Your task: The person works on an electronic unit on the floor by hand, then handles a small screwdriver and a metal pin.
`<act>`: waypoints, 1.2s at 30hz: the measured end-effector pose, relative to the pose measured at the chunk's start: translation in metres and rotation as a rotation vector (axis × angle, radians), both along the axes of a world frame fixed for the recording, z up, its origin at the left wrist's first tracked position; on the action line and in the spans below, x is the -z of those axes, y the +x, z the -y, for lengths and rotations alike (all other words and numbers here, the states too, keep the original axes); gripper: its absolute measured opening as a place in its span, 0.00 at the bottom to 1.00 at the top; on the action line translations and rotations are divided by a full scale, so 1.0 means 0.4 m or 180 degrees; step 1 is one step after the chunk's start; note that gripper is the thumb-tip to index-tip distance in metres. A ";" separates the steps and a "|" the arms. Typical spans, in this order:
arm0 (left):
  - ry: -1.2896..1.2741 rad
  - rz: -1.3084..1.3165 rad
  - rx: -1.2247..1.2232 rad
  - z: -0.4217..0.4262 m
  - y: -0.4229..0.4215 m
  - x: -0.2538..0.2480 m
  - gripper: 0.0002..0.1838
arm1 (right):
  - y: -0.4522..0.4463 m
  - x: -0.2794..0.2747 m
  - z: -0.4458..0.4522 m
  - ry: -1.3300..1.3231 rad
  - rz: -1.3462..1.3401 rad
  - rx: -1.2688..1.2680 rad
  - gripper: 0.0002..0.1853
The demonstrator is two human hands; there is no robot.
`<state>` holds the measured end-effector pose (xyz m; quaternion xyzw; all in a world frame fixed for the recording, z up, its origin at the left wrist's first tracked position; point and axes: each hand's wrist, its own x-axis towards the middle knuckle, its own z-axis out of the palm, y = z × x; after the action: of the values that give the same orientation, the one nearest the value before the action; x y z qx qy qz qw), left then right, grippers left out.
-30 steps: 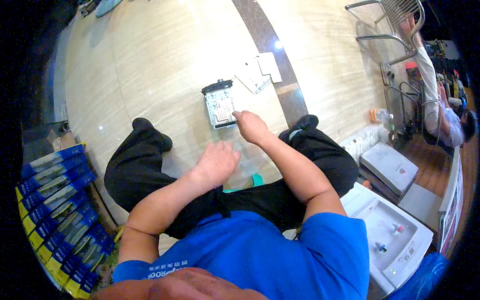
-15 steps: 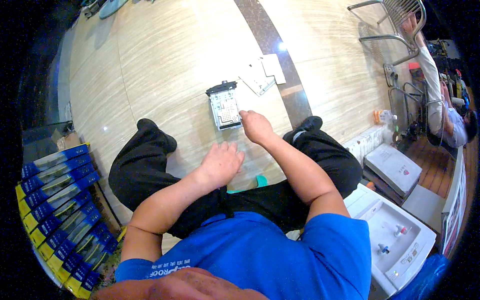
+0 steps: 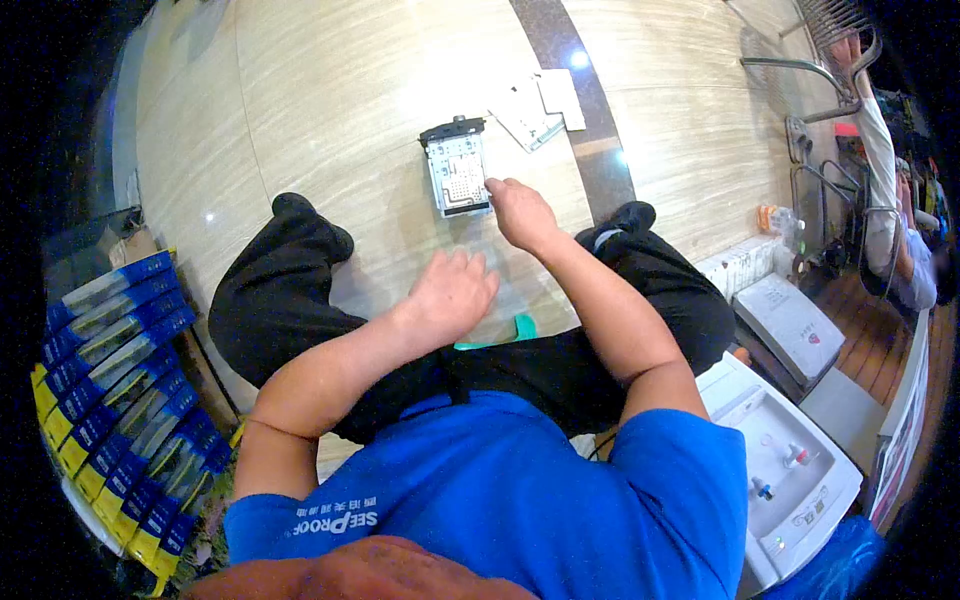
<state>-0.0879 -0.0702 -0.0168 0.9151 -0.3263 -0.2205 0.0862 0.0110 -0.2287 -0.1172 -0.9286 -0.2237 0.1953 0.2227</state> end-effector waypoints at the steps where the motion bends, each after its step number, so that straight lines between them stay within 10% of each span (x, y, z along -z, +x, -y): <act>1: 0.0083 -0.0028 0.0052 0.000 0.005 -0.006 0.12 | 0.000 0.003 0.000 0.0036 -0.0003 0.0013 0.12; 36: 0.0030 -0.0341 -0.0096 0.000 0.019 -0.009 0.15 | -0.006 -0.001 -0.003 0.0132 -0.0265 0.0069 0.15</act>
<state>-0.0802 -0.0703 -0.0132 0.9072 -0.3064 -0.2694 0.1025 0.0087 -0.2275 -0.1167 -0.9172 -0.2081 0.2267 0.2531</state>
